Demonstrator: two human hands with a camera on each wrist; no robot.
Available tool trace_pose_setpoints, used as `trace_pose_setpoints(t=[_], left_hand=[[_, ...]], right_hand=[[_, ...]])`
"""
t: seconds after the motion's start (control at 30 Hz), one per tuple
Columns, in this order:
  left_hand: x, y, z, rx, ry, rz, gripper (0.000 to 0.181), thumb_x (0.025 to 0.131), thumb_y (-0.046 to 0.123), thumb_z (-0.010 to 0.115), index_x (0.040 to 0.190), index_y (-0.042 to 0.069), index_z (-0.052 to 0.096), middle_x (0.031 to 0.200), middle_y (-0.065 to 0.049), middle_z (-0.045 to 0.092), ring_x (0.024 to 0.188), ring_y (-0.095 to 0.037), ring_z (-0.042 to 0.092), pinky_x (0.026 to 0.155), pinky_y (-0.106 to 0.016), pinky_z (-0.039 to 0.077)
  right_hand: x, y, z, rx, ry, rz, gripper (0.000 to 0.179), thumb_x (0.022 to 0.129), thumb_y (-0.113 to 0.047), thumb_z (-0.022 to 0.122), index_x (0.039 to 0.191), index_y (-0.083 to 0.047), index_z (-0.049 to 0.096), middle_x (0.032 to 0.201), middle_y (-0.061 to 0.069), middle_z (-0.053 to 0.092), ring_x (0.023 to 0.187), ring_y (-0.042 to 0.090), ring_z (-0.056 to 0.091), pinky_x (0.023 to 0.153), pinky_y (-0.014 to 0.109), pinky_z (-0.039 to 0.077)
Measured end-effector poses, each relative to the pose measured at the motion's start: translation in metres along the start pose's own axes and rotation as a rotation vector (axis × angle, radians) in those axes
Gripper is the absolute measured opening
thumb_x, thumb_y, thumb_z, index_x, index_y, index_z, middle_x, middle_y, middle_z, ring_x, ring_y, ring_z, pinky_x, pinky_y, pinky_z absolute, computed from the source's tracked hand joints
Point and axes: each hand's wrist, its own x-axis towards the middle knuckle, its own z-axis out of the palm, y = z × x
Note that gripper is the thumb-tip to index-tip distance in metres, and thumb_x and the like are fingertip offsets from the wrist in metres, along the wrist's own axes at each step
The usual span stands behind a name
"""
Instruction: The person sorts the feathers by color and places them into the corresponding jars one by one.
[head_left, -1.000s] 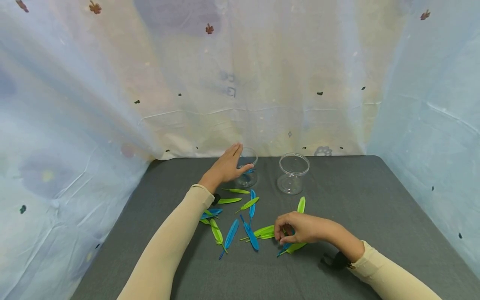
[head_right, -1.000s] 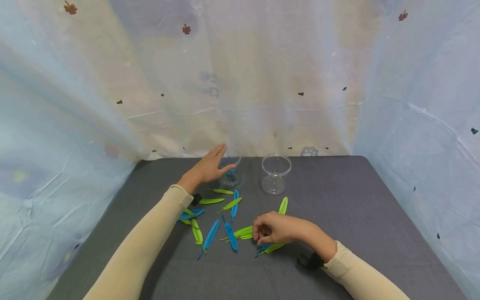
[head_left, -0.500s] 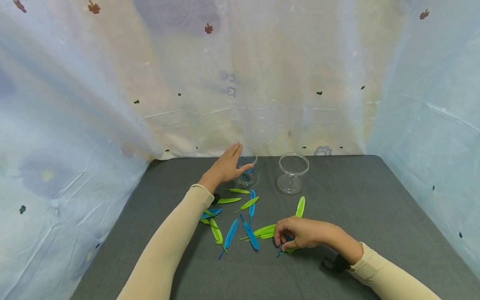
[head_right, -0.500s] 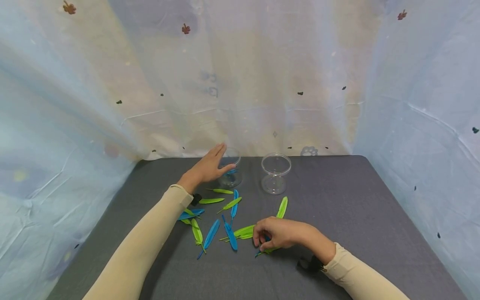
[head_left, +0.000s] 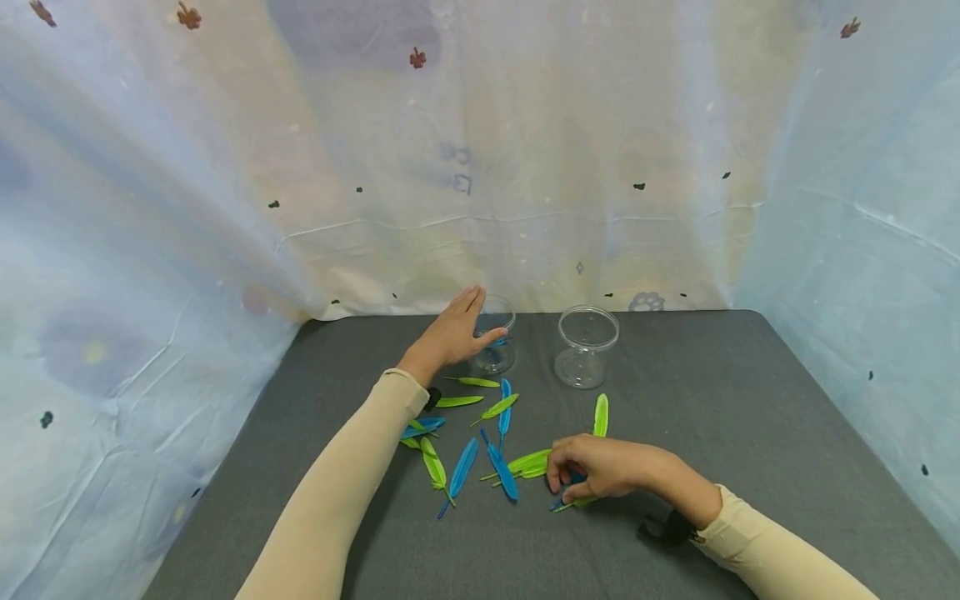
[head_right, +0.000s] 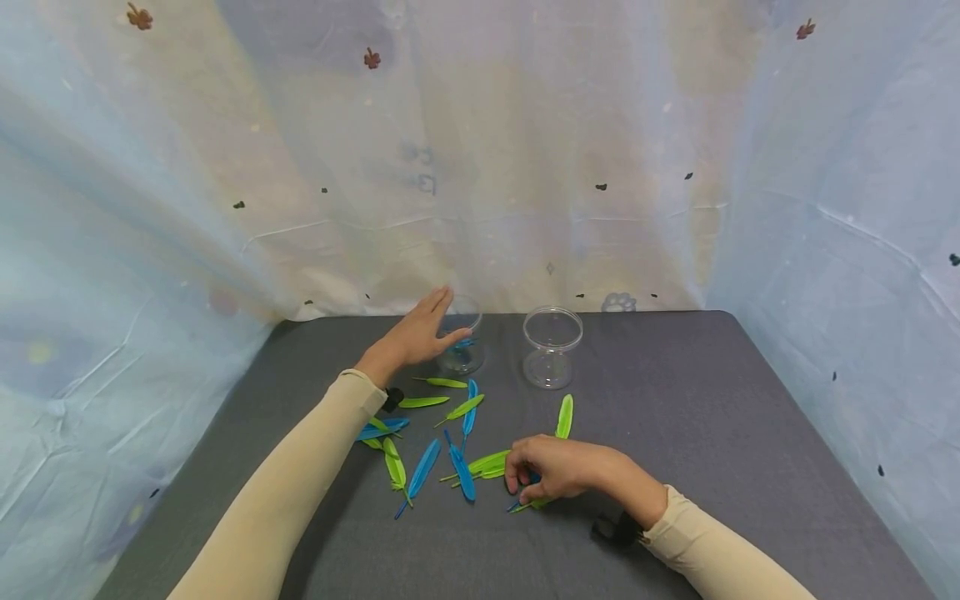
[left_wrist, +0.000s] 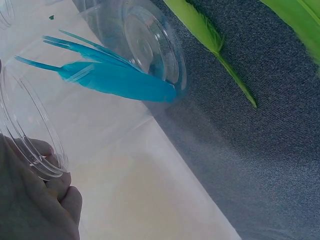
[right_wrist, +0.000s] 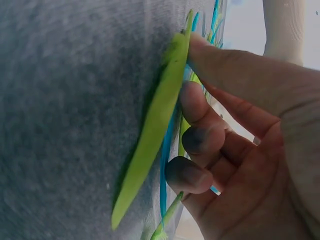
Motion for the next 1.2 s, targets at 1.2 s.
trace_pose_setpoints(t=[1.2], left_hand=[[-0.003, 0.002, -0.002, -0.007, 0.005, 0.0, 0.101, 0.107, 0.073, 0.043, 0.173, 0.008, 0.005, 0.181, -0.01, 0.001, 0.168, -0.028, 0.002, 0.135, -0.046, 0.01]], right_hand=[[0.006, 0.01, -0.003, 0.253, 0.092, -0.155, 0.006, 0.104, -0.014, 0.074, 0.108, -0.01, 0.073, 0.098, 0.005, 0.066, 0.078, 0.006, 0.054, 0.066, 0.026, 0.052]])
